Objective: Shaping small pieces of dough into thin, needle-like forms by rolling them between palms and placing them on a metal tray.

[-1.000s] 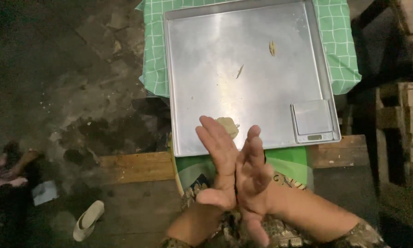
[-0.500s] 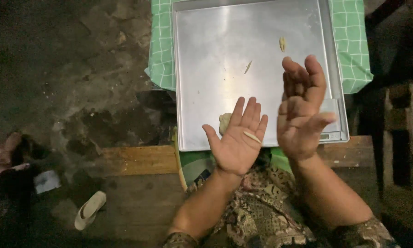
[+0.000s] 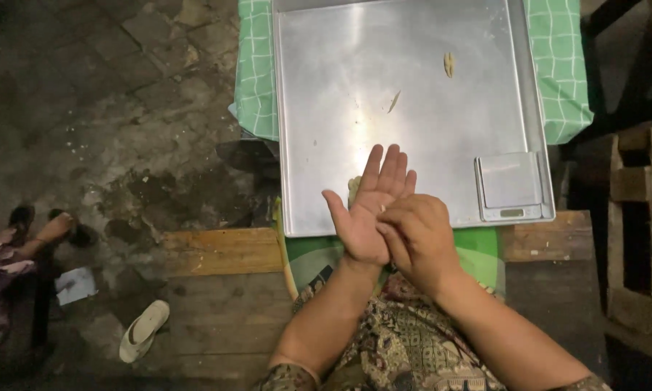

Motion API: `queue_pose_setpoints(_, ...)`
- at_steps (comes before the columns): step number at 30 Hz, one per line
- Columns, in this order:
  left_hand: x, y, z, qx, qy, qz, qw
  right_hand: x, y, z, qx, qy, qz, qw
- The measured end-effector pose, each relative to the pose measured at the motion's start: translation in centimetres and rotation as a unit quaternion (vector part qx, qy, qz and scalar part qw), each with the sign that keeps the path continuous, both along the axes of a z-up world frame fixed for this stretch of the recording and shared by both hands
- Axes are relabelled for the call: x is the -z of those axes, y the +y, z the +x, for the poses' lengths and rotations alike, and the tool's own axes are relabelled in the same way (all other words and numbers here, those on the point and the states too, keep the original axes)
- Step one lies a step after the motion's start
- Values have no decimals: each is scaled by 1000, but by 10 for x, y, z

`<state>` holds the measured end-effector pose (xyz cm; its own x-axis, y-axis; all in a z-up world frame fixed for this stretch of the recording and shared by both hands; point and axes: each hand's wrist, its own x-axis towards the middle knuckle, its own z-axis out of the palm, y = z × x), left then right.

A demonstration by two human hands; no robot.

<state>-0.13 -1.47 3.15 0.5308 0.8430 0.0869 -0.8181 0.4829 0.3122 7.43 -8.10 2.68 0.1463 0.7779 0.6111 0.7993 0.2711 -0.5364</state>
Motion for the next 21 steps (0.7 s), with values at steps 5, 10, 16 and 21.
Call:
queue_pose_setpoints(5,-1,-6,-3,-29,35,49,998,-20,1,7,25,-39,-35,998)
queue_pose_setpoints(10,0,-4,-4,-51,92,87,991,-24,0,4,11,-80,-60,995)
queue_pose_setpoints(16,1,4,-4,29,2,-30,999,-34,10,-8,-17,-61,-48,997)
queue_pose_setpoints(21,-39,-28,21,-147,-20,203,968,-92,31,-19,-68,53,24,996)
